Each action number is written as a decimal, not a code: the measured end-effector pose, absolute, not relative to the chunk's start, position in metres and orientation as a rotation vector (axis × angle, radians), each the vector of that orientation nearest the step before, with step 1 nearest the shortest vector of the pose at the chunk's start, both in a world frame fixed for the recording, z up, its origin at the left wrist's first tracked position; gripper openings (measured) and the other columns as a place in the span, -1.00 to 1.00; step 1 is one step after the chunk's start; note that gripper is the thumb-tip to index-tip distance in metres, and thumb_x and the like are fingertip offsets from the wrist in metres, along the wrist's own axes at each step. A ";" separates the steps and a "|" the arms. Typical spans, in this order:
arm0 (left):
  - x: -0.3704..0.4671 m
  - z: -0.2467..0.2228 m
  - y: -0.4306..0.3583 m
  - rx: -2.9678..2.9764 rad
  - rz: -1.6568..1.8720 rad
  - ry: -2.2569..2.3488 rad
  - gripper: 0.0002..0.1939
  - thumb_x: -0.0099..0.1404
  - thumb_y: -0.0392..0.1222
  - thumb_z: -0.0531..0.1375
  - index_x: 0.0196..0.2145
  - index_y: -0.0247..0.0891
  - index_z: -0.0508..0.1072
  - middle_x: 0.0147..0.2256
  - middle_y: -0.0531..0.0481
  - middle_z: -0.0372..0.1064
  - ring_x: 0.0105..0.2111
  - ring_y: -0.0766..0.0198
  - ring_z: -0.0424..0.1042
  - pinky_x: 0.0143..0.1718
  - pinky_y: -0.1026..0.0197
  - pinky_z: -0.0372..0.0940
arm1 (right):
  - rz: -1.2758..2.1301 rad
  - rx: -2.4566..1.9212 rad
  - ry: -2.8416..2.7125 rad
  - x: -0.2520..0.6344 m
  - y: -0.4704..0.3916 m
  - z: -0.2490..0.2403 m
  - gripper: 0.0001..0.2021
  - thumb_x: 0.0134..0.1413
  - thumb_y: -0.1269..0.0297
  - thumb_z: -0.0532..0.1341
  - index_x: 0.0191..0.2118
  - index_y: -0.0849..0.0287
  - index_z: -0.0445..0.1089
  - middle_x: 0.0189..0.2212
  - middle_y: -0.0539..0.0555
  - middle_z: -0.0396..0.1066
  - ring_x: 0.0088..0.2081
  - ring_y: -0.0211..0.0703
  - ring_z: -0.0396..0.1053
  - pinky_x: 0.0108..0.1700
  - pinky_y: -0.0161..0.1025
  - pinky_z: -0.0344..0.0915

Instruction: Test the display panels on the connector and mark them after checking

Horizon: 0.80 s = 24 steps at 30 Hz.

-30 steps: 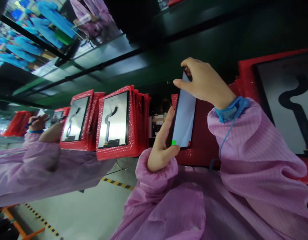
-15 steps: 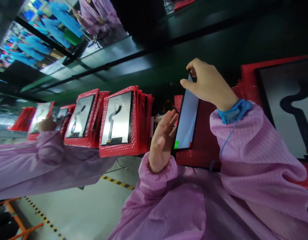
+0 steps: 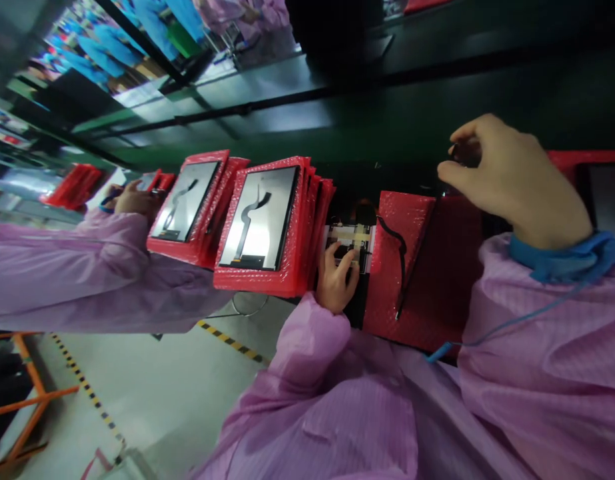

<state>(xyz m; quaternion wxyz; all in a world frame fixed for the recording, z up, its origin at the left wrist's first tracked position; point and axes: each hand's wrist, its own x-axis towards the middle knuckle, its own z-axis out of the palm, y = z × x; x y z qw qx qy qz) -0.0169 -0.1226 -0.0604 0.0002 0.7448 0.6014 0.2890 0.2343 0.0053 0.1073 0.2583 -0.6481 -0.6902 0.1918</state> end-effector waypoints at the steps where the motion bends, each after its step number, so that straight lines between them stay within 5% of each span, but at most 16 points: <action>1: -0.016 -0.059 -0.123 2.354 0.877 1.868 -0.67 0.48 -0.13 0.06 0.06 -0.25 0.50 0.18 -0.31 0.17 0.20 -0.05 0.24 0.22 -0.14 0.24 | 0.521 -1.756 -1.869 0.234 0.005 0.107 -0.64 0.04 0.30 0.25 0.00 0.12 0.37 -0.01 0.21 0.51 0.06 0.13 0.46 0.12 0.07 0.33; 15: -0.014 -0.063 -0.123 2.413 0.775 1.784 -0.63 0.48 -0.09 0.07 0.15 -0.12 0.49 0.26 -0.25 0.17 0.24 -0.10 0.16 0.23 -0.25 0.19 | 0.543 -1.779 -1.838 0.232 0.001 0.112 -0.69 0.04 0.34 0.26 -0.05 0.09 0.37 -0.06 0.16 0.52 -0.01 0.04 0.47 0.05 0.00 0.33; 21: -0.016 -0.063 -0.124 2.410 0.735 1.745 -0.56 0.46 -0.03 0.08 0.22 -0.16 0.43 0.29 -0.29 0.17 0.27 -0.14 0.16 0.26 -0.28 0.14 | 0.468 -1.830 -1.871 0.231 0.000 0.110 -0.57 0.12 0.30 0.23 0.13 0.21 0.36 0.10 0.30 0.40 0.11 0.06 0.39 0.17 -0.05 0.26; 24: -0.020 -0.061 -0.126 2.493 0.791 1.614 -0.47 0.46 0.02 0.06 0.31 -0.19 0.31 0.35 -0.30 0.10 0.34 -0.14 0.09 0.33 -0.26 0.03 | 0.431 -1.890 -1.831 0.230 -0.006 0.106 -0.40 0.14 0.26 0.20 0.28 0.32 0.19 -0.01 0.36 0.43 0.04 0.15 0.44 0.08 0.03 0.33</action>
